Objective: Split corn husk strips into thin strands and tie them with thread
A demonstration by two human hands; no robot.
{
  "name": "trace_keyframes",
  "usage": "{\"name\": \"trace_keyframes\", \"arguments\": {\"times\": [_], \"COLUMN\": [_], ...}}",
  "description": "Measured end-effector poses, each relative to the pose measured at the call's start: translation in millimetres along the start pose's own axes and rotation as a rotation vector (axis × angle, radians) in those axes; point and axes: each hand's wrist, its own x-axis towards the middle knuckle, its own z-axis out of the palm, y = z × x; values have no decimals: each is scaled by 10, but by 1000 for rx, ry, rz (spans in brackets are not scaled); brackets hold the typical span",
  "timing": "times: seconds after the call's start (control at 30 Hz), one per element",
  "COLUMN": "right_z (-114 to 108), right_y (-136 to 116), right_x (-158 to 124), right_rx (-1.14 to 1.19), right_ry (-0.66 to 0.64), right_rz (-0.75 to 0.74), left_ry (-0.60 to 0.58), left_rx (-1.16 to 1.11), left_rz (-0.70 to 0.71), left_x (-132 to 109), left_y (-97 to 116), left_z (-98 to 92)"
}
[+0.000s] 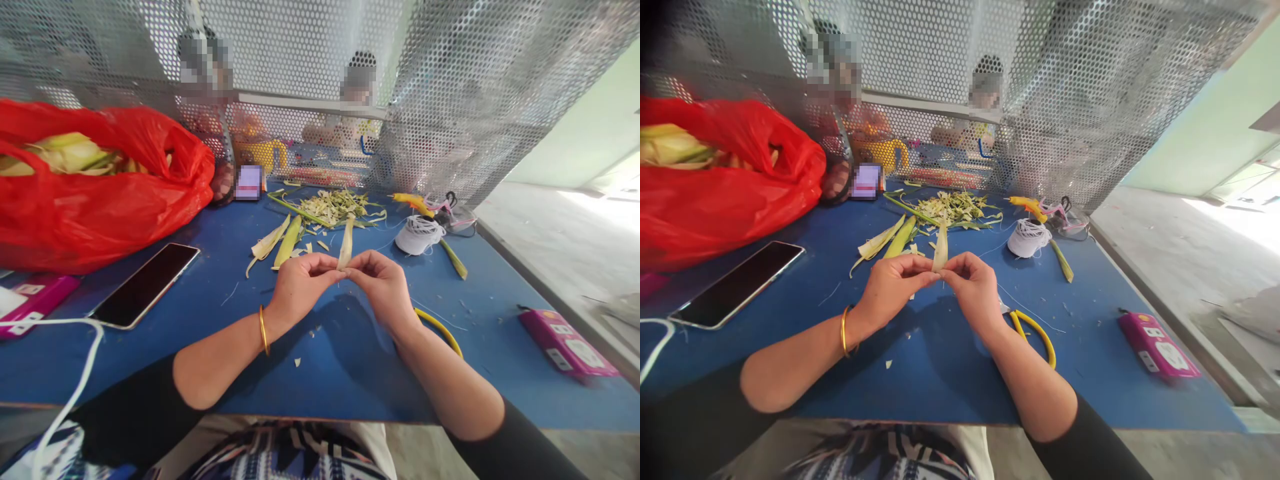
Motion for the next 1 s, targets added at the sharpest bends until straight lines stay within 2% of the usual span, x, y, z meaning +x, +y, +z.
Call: {"name": "trace_keyframes", "arguments": {"times": [0.13,0.27,0.37,0.5,0.6,0.7,0.8,1.0], "right_z": [18,36,33,-8,-45,-69,-78,-68], "right_y": [-13,16,37,26,13,15,21,1], "right_x": [8,6,-22,-59,-58,-44,-37,-42], "right_rx": [137,166,23,-321,-513,-606,-638,-612], "right_ry": [-13,-8,20,43,4,-57,-64,-42], "right_rz": [39,-8,-132,-374,-556,-682,-715,-684], "left_ry": [48,99,124,143,144,147,154,105], "left_rx": [-43,-134,-195,-256,-282,-296,-303,-327], "left_rz": [-74,-184,-286,-361,-372,-391,-413,-445], "left_x": [9,15,15,17,26,33,36,26], "left_y": [40,81,99,112,124,143,161,148], "left_z": [15,54,67,61,55,50,43,31]}}
